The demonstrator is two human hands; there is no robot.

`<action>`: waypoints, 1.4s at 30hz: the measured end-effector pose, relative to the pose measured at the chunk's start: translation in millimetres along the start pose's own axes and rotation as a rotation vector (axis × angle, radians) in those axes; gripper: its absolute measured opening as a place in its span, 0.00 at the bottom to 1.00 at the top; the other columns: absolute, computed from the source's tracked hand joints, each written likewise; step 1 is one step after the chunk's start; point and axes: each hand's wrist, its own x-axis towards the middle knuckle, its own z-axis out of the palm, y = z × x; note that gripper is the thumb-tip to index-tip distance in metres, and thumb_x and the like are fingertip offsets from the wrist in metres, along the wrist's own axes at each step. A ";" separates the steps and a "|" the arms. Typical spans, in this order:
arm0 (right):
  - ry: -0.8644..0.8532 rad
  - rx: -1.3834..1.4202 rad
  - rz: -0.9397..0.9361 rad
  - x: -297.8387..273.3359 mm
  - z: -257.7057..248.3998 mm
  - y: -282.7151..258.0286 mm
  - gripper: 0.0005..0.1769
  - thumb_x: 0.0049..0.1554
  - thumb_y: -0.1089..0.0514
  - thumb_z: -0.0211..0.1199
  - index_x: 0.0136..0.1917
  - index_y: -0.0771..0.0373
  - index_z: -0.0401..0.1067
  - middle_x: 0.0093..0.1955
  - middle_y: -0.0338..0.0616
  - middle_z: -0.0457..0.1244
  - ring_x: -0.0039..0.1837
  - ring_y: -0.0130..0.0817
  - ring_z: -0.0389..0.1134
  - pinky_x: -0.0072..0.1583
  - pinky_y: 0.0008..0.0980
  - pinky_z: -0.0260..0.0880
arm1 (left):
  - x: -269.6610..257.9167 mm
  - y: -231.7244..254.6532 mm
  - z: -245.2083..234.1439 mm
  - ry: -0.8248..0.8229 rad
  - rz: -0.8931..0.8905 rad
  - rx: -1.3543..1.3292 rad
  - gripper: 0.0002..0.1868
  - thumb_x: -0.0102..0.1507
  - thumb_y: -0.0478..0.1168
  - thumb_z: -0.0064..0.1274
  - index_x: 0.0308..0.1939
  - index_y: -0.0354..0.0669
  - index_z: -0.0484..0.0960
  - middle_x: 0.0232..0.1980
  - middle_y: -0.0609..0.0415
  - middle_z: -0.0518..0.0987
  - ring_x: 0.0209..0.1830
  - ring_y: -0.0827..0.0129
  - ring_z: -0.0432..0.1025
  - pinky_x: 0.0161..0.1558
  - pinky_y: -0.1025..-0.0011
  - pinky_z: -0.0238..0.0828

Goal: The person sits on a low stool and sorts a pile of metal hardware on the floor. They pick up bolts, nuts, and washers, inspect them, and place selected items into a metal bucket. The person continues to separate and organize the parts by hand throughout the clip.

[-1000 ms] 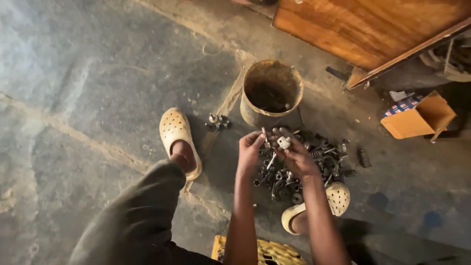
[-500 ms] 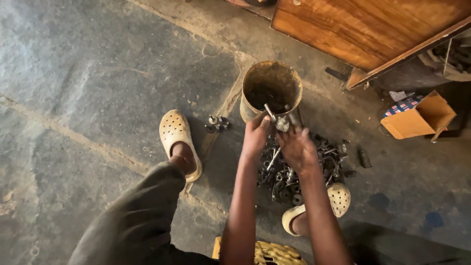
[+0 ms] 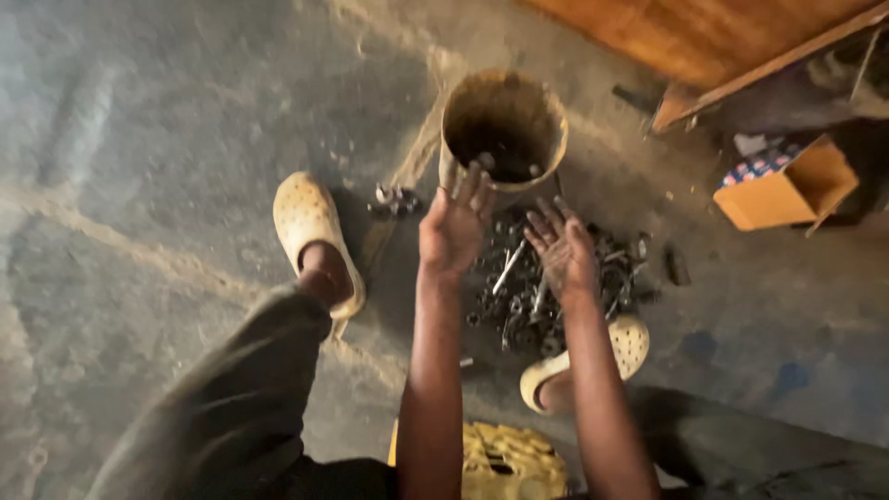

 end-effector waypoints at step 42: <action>0.021 -1.513 -0.324 -8.9 -34.8 96.6 0.12 0.54 0.68 0.64 0.52 0.61 0.77 0.54 0.47 0.69 0.54 0.47 0.72 0.53 0.43 0.73 | -199.8 -54.0 -196.3 1.189 -0.120 1.823 0.18 0.62 0.50 0.54 0.45 0.41 0.86 0.46 0.38 0.82 0.46 0.41 0.76 0.46 0.48 0.71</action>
